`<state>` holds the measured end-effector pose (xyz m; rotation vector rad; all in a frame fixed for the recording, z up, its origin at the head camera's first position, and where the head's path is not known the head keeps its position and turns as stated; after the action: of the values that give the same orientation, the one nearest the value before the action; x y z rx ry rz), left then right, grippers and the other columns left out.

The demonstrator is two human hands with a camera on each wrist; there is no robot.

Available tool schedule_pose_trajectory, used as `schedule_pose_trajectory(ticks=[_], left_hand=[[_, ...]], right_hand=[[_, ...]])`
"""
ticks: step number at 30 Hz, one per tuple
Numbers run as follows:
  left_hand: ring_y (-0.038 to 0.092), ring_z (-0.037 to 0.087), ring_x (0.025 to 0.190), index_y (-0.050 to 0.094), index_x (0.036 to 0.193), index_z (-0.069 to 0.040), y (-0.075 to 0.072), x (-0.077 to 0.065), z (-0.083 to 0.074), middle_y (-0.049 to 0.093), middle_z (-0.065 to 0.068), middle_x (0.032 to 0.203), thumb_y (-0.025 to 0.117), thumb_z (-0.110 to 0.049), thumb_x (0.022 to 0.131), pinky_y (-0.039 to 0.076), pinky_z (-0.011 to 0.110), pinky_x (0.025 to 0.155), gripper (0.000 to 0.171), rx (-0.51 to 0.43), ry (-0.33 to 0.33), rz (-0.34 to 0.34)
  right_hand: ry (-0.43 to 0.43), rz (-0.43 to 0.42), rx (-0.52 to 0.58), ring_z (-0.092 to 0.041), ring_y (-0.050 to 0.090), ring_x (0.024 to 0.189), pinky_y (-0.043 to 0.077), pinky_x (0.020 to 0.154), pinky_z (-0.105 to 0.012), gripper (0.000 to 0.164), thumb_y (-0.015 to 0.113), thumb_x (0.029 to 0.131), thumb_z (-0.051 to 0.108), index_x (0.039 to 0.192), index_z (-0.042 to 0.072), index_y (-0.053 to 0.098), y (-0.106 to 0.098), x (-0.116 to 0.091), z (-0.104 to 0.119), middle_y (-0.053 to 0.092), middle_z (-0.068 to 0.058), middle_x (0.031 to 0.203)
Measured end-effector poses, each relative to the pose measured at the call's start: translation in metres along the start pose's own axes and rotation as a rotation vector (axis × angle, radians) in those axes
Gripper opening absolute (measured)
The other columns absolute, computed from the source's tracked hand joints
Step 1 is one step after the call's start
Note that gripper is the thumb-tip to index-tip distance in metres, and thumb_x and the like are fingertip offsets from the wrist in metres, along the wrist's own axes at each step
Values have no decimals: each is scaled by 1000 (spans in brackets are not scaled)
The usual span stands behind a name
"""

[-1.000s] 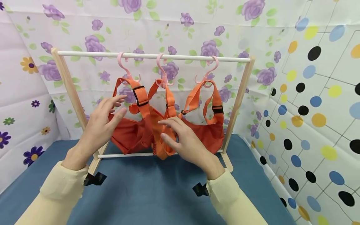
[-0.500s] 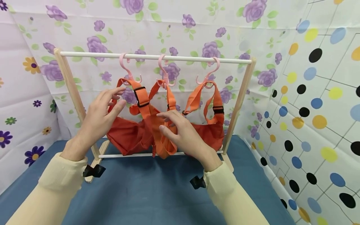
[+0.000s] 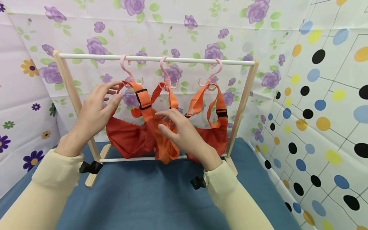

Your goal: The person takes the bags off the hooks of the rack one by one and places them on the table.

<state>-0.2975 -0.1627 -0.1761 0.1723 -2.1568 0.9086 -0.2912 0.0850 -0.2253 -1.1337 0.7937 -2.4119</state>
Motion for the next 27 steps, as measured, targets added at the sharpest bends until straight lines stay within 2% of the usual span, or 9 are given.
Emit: schedule_pose_trajectory(ticks=[5, 17, 27], left_hand=[[52, 35, 128, 51, 153, -15, -4, 7, -2, 54, 18, 138, 54, -33, 110, 45, 55, 94, 47, 11, 18, -14], [49, 35, 133, 51, 153, -14, -17, 20, -9, 50, 16, 144, 54, -36, 110, 42, 59, 105, 49, 37, 4, -28], [47, 34, 134, 52, 153, -17, -23, 43, -17, 48, 14, 146, 55, -31, 109, 39, 58, 109, 46, 29, 46, -58]], right_hand=[[33, 3, -13, -12, 58, 117, 52, 101, -41, 37, 60, 108, 27, 144, 19, 59, -1, 6, -2, 59, 4, 135], [55, 9, 7, -13, 58, 119, 51, 104, -44, 39, 59, 108, 28, 146, 18, 58, 2, 16, 0, 54, 1, 140], [21, 11, -2, -16, 58, 118, 50, 103, -44, 40, 58, 109, 25, 148, 16, 57, -3, 22, -2, 54, -2, 140]])
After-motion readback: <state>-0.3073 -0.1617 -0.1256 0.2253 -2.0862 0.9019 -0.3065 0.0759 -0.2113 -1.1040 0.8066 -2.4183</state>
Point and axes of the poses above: each hand's wrist, its own x-axis towards the middle knuckle, its own y-axis out of the palm, z = x × y, the point moved 6 cm from there along x, towards the middle knuckle
